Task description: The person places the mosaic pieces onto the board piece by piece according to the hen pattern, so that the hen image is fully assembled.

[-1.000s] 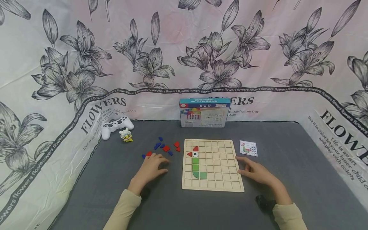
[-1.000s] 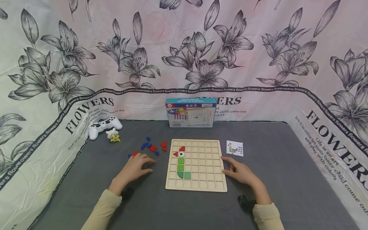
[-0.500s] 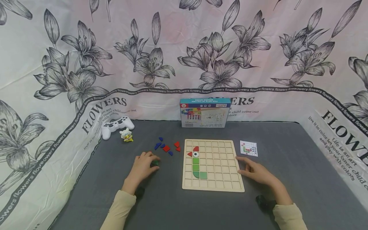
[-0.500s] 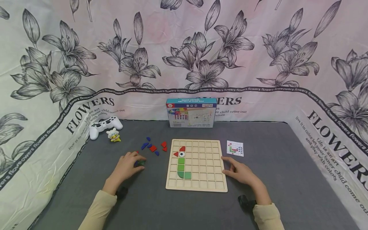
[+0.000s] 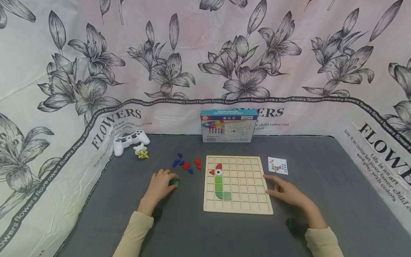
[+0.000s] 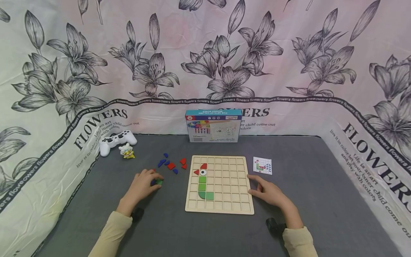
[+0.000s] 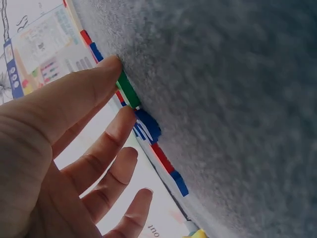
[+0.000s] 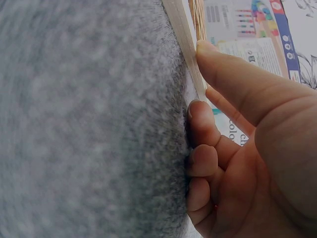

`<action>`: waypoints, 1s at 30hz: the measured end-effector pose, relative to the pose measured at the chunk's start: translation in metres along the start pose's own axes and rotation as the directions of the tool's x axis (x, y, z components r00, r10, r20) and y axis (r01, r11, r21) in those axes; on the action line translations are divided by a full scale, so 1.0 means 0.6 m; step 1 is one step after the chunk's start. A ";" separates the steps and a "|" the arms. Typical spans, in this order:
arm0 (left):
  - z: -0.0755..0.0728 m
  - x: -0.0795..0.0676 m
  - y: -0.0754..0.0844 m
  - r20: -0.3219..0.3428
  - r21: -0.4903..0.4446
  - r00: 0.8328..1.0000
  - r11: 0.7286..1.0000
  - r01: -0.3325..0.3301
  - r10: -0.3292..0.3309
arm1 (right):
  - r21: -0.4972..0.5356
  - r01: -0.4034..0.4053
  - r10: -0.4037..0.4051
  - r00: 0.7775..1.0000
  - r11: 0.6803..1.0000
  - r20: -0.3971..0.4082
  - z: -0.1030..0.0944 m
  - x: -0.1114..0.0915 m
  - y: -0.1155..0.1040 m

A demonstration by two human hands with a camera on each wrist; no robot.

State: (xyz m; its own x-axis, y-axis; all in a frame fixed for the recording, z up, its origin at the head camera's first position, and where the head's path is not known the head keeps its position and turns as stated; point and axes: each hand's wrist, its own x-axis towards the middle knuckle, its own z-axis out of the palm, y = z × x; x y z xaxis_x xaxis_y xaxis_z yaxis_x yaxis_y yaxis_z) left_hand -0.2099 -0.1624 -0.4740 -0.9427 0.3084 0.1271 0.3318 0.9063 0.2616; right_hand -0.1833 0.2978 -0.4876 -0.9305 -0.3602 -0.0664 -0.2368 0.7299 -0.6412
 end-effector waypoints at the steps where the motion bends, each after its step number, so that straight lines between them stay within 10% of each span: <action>1: 0.001 0.001 0.001 0.003 -0.005 1.000 1.000 -0.002 0.002 | 0.000 0.002 -0.002 1.000 1.000 0.001 0.000 0.000 0.000; 30: 0.025 0.039 0.098 0.067 -0.140 0.975 0.970 -0.201 0.212 | 0.001 -0.018 0.018 1.000 1.000 0.001 -0.001 0.002 0.000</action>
State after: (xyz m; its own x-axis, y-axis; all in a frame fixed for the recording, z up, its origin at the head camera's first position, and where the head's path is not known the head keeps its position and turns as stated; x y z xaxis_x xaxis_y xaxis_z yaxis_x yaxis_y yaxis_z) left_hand -0.2132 -0.0976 -0.4703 -0.8512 0.5122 0.1148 0.5160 0.7765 0.3618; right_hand -0.1845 0.2977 -0.4874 -0.9343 -0.3476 -0.0787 -0.2197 0.7357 -0.6407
